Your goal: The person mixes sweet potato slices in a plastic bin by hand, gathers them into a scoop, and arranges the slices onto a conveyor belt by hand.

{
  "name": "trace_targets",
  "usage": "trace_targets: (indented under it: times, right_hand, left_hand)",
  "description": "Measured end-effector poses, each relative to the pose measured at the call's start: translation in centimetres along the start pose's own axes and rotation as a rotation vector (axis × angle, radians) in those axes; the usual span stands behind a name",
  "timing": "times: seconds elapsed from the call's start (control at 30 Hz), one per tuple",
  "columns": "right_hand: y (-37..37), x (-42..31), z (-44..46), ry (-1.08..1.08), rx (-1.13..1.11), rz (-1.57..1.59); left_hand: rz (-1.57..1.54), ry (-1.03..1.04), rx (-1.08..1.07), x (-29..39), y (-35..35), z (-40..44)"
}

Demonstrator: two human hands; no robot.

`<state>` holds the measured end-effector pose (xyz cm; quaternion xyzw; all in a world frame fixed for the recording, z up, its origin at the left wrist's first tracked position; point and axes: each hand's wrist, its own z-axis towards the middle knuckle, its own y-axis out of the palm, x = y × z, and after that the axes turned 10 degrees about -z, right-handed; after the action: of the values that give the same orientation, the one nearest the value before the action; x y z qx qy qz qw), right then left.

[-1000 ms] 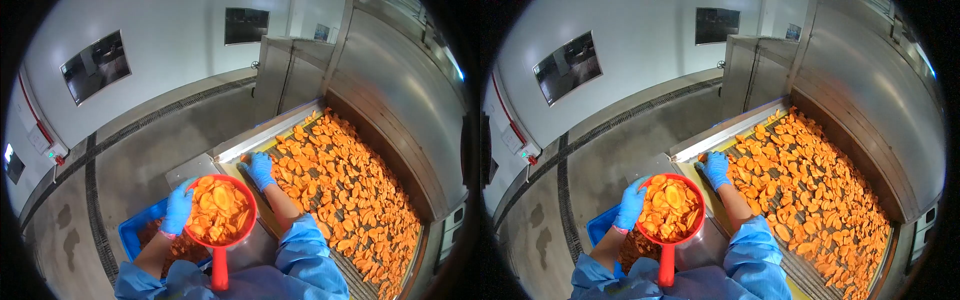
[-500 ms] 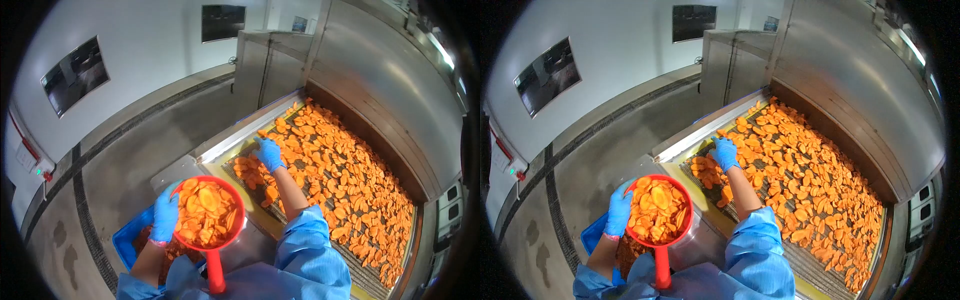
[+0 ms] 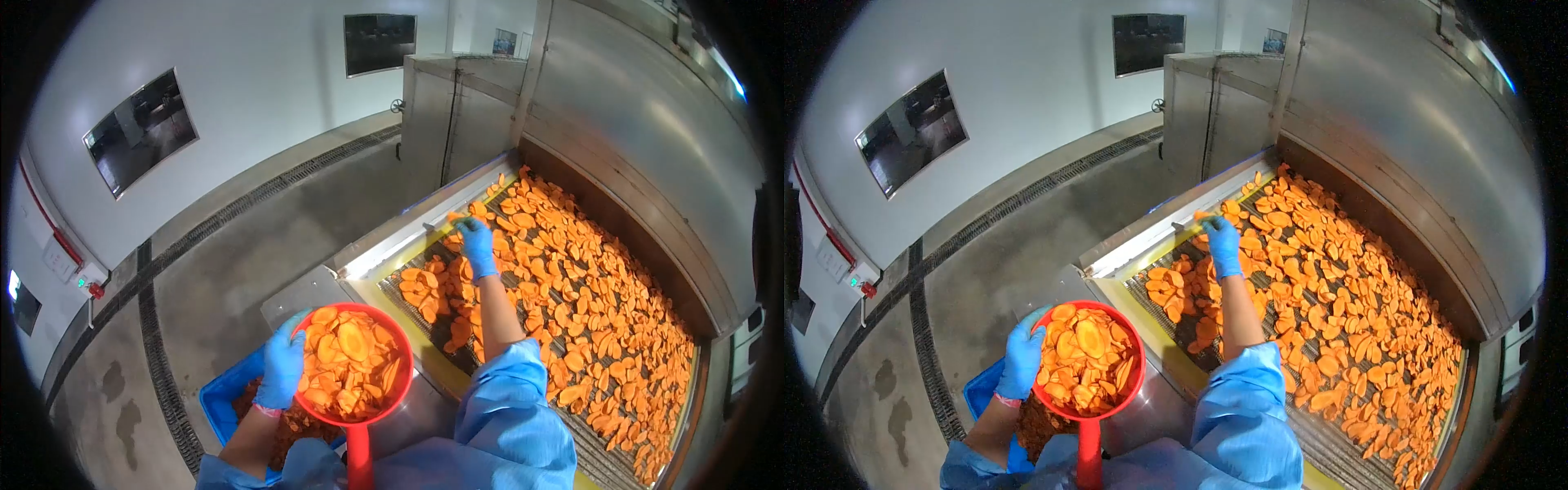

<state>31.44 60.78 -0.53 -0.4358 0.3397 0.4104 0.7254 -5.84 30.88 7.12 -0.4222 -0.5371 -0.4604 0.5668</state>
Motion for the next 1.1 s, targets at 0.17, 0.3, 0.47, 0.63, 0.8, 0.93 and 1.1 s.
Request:
trace_targets:
  times: [0.17, 0.3, 0.47, 0.63, 0.8, 0.93, 1.1]
  right_hand:
    - [-11.1, -6.4, -3.7, 0.159, 0.122, 0.064]
    - [-17.2, -4.2, -6.7, 0.366, 0.023, -0.479]
    - [-15.6, -2.2, -7.8, 0.197, -0.014, -0.951]
    - [-10.3, 0.7, -7.4, -0.238, -0.172, -1.116]
    - [-9.2, 0.0, -5.3, -0.09, 0.105, -0.983]
    - [-9.9, -2.4, -5.3, -0.038, 0.267, -0.848]
    - [-10.7, -4.4, -6.0, -0.101, 0.394, -0.496]
  left_hand:
    - [0.02, -0.012, -0.005, 1.3, 0.4, -0.2]
    - [0.102, 0.029, -0.006, 1.3, 0.4, -0.1]
    - [0.051, 0.035, -0.006, 1.1, 0.3, -0.1]
    - [0.033, 0.02, 0.009, 0.8, 0.3, 0.0]
    - [0.035, -0.042, 0.051, 0.7, 0.2, 0.0]
    - [0.072, 0.036, 0.045, -1.0, -0.4, 0.6]
    - [0.058, 0.063, 0.046, -0.9, -0.4, 0.5]
